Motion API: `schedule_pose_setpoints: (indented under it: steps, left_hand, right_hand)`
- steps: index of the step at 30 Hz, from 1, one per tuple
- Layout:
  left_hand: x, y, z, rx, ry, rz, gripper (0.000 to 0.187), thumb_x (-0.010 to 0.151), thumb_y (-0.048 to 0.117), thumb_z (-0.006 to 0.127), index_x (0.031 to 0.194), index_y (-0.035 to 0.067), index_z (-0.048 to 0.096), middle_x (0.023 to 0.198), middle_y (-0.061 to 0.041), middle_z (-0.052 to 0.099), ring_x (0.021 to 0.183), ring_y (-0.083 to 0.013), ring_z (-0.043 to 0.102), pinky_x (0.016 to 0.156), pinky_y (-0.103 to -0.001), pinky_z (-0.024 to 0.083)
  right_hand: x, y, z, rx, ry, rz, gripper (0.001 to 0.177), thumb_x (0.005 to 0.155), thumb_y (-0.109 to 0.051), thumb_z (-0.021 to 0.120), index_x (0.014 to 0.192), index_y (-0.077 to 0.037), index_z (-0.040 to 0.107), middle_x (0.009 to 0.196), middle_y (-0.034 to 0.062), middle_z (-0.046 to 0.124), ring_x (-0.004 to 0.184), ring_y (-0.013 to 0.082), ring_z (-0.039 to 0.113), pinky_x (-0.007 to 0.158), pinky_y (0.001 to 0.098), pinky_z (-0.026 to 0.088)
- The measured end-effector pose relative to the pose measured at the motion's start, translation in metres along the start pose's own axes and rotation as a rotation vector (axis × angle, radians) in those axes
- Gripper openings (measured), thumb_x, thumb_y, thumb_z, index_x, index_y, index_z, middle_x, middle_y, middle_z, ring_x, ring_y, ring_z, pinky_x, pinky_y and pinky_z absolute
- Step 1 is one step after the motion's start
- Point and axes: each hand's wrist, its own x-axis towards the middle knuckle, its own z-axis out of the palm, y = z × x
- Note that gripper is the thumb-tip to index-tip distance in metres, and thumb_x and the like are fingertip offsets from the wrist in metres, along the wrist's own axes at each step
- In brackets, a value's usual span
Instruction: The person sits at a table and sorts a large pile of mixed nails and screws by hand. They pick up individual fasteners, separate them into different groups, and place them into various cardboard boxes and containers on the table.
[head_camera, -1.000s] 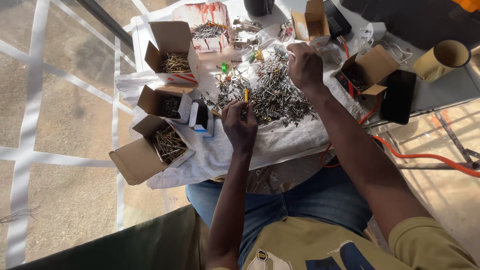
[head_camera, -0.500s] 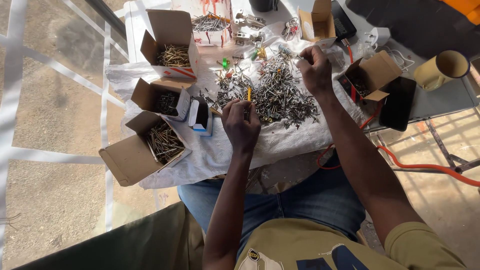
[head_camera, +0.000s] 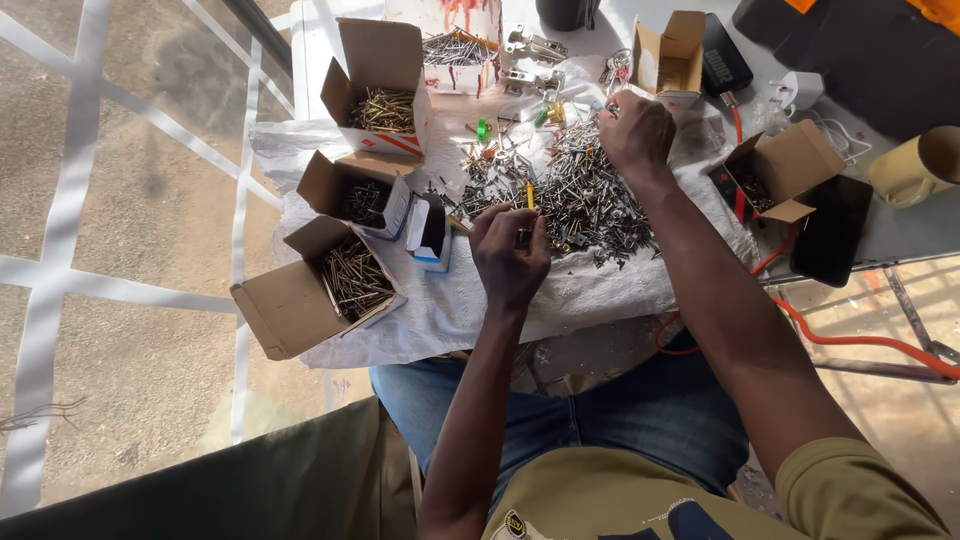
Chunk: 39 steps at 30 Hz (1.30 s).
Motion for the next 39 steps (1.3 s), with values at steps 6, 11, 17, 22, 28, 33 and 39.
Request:
schedule_pose_setpoints:
  steps: [6, 11, 17, 22, 28, 33, 39]
  left_hand:
    - [0.0, -0.002, 0.0, -0.009, 0.007, 0.003, 0.013, 0.084, 0.005, 0.076, 0.093, 0.013, 0.07, 0.09, 0.0, 0.072, 0.109, -0.0246, 0.065, 0.098, -0.038, 0.043]
    - [0.001, -0.005, 0.003, -0.05, 0.086, -0.008, 0.015, 0.082, 0.006, 0.079, 0.091, 0.016, 0.071, 0.086, 0.0, 0.073, 0.104, -0.0226, 0.069, 0.098, -0.036, 0.046]
    - [-0.002, -0.013, 0.007, -0.179, 0.161, -0.088, 0.017, 0.082, 0.007, 0.081, 0.092, 0.019, 0.075, 0.089, 0.001, 0.075, 0.103, -0.0209, 0.072, 0.098, -0.033, 0.049]
    - [-0.004, -0.012, 0.004, -0.329, 0.194, -0.212, 0.021, 0.083, 0.003, 0.08, 0.099, 0.017, 0.077, 0.096, -0.001, 0.074, 0.106, -0.0232, 0.072, 0.099, -0.035, 0.051]
    - [0.002, 0.0, -0.002, -0.376, 0.212, -0.247, 0.032, 0.094, 0.01, 0.076, 0.126, 0.015, 0.069, 0.099, -0.003, 0.077, 0.096, -0.0234, 0.069, 0.09, -0.036, 0.053]
    - [-0.001, -0.001, -0.005, -0.226, 0.067, -0.298, 0.033, 0.095, 0.01, 0.071, 0.126, 0.018, 0.061, 0.106, 0.001, 0.076, 0.099, -0.0187, 0.064, 0.084, -0.034, 0.052]
    - [-0.003, 0.001, -0.005, -0.147, 0.215, -0.292, 0.017, 0.095, 0.011, 0.073, 0.112, 0.013, 0.068, 0.1, -0.006, 0.07, 0.09, -0.0208, 0.067, 0.079, -0.033, 0.057]
  right_hand:
    - [-0.037, -0.027, -0.038, 0.872, 0.071, 0.255, 0.014, 0.09, -0.022, 0.071, 0.087, -0.009, 0.076, 0.079, -0.0025, 0.072, 0.076, 0.0084, 0.061, 0.069, 0.0268, 0.049]
    - [-0.063, -0.052, -0.078, 1.661, -0.302, 0.607, 0.02, 0.087, -0.032, 0.053, 0.094, -0.014, 0.056, 0.074, 0.0024, 0.056, 0.056, 0.01, 0.049, 0.046, 0.0213, 0.031]
    - [-0.075, -0.071, -0.084, 1.132, -0.484, -0.063, 0.02, 0.093, -0.019, 0.08, 0.102, -0.004, 0.069, 0.068, 0.0066, 0.052, 0.054, 0.0126, 0.049, 0.046, 0.024, 0.036]
    - [-0.077, -0.09, -0.111, 0.63, -0.6, -0.416, 0.012, 0.092, -0.019, 0.079, 0.096, -0.007, 0.076, 0.075, 0.02, 0.067, 0.069, 0.0365, 0.063, 0.066, 0.0479, 0.045]
    - [-0.063, -0.074, -0.085, 1.141, -0.586, 0.02, 0.017, 0.098, -0.025, 0.062, 0.098, -0.008, 0.065, 0.069, 0.0016, 0.052, 0.057, 0.0064, 0.047, 0.047, 0.0198, 0.033]
    - [-0.037, -0.077, -0.086, 1.466, -0.498, 0.509, 0.022, 0.09, -0.028, 0.065, 0.091, -0.02, 0.045, 0.065, -0.0046, 0.045, 0.048, 0.0066, 0.037, 0.042, 0.0205, 0.024]
    - [0.019, -0.07, -0.015, 0.309, -0.289, -0.236, 0.033, 0.09, -0.006, 0.074, 0.123, -0.012, 0.076, 0.099, 0.017, 0.078, 0.04, 0.0099, 0.044, 0.032, 0.0245, 0.037]
